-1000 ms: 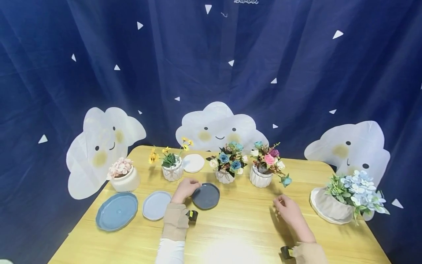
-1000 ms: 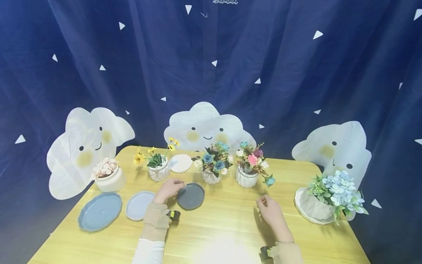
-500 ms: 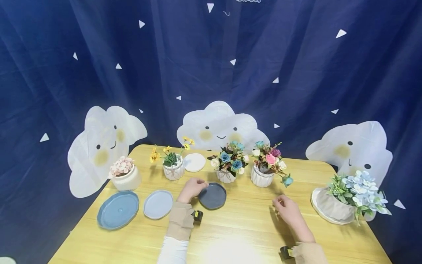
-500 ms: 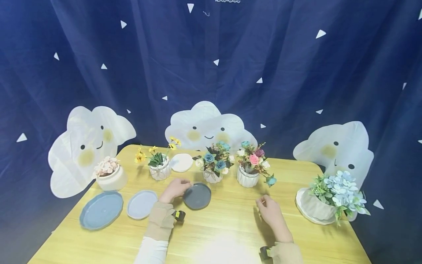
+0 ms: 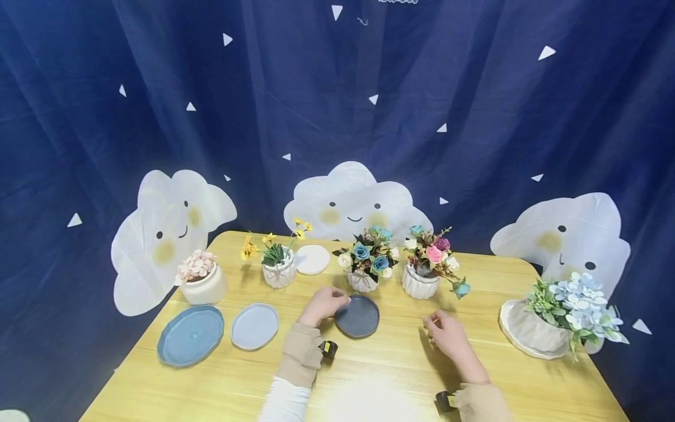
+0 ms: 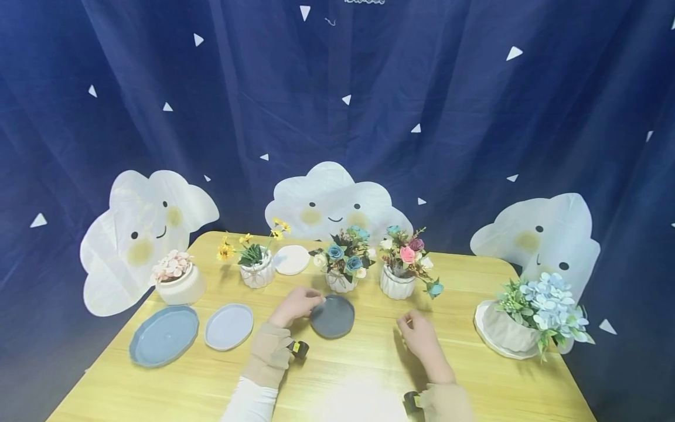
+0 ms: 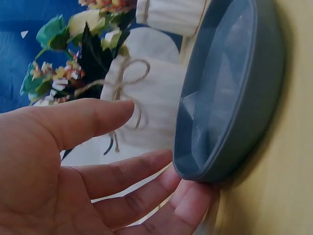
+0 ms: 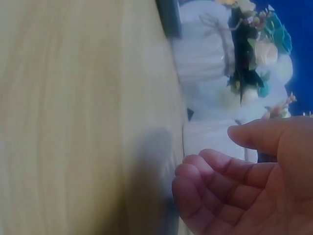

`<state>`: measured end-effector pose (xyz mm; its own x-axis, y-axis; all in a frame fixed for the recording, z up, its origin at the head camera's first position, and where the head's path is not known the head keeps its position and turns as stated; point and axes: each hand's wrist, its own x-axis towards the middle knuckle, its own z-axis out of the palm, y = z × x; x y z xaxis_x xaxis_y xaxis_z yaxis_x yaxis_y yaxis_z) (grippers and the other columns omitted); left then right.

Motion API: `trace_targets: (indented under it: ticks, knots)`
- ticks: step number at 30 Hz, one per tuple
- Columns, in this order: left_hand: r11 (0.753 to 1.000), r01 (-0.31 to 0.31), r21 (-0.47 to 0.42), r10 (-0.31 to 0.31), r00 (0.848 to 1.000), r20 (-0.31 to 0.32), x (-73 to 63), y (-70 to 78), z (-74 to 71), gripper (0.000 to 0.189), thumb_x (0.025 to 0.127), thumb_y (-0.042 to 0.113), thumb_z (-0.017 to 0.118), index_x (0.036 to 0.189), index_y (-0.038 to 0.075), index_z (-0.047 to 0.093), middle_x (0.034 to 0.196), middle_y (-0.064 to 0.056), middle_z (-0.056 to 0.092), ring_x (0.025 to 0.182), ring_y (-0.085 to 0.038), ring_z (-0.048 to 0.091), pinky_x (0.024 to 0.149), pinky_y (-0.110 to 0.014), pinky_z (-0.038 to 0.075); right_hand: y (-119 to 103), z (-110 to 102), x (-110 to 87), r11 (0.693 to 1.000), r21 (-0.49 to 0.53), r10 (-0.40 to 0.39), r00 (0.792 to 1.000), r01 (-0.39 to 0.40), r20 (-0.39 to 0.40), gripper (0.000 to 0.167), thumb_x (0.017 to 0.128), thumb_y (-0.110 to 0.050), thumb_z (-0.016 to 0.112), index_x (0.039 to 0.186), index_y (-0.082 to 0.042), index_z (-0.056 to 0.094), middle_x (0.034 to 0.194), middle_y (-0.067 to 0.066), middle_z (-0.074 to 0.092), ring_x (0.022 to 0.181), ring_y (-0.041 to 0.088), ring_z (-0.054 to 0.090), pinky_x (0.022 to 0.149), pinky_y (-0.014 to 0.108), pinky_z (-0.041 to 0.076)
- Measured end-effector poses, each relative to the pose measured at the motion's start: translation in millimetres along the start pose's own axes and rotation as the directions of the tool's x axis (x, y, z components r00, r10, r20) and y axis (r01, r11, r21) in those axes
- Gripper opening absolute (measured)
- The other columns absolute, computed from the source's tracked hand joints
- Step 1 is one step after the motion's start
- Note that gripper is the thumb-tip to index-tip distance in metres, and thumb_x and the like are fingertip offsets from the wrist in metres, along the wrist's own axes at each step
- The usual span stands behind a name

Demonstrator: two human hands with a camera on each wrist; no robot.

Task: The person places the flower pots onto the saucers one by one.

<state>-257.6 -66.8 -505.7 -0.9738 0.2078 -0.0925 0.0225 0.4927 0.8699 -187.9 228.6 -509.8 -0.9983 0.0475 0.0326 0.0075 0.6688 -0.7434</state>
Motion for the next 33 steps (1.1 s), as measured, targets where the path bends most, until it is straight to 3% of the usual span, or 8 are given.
trace_targets:
  ticks: [9, 20, 28, 33]
  knots:
    - [0.999, -0.013, 0.031, 0.012, 0.999, 0.034, 0.6, 8.4, 19.5, 0.036, 0.086, 0.016, 0.070, 0.111, -0.009, 0.064, 0.105, -0.020, 0.066, 0.087, -0.027, 0.064, 0.074, -0.036, 0.057, -10, 17, 6.0, 1.000, 0.024, 0.003, 0.999, -0.004, 0.034, 0.015, 0.096, -0.013, 0.058, 0.087, -0.001, 0.060, 0.062, 0.004, 0.057, 0.051, 0.015, 0.055, 0.048, 0.026, 0.045]
    - [0.995, -0.074, 0.064, 0.068, 0.992, 0.102, -1.8, 21.2, 44.8, 0.033, 0.085, 0.017, 0.071, 0.109, -0.006, 0.067, 0.099, -0.015, 0.068, 0.078, -0.020, 0.064, 0.068, -0.029, 0.056, -10, 25, 5.8, 0.995, -0.087, -0.052, 0.998, 0.054, 0.026, 0.024, 0.094, -0.016, 0.061, 0.072, -0.007, 0.055, 0.057, -0.002, 0.050, 0.055, 0.014, 0.046, 0.054, 0.030, 0.041]
    - [0.998, -0.063, -0.021, 0.066, 0.988, 0.142, -3.8, 24.6, 57.0, 0.031, 0.086, 0.013, 0.071, 0.109, -0.007, 0.067, 0.094, -0.011, 0.068, 0.073, -0.019, 0.063, 0.064, -0.027, 0.056, -10, 24, 3.9, 0.991, -0.127, -0.041, 0.998, 0.046, 0.042, 0.025, 0.090, -0.012, 0.063, 0.068, -0.007, 0.052, 0.059, -0.001, 0.048, 0.056, 0.016, 0.044, 0.050, 0.030, 0.039]
    - [0.997, -0.063, -0.033, 0.068, 0.987, 0.148, -2.7, 23.5, 58.9, 0.035, 0.086, 0.014, 0.071, 0.113, -0.008, 0.065, 0.102, -0.015, 0.067, 0.075, -0.018, 0.064, 0.066, -0.027, 0.056, -9, 21, 2.6, 0.985, -0.163, -0.042, 0.998, 0.049, 0.043, 0.024, 0.088, -0.011, 0.064, 0.067, -0.007, 0.052, 0.059, 0.000, 0.048, 0.057, 0.017, 0.044, 0.051, 0.031, 0.038]
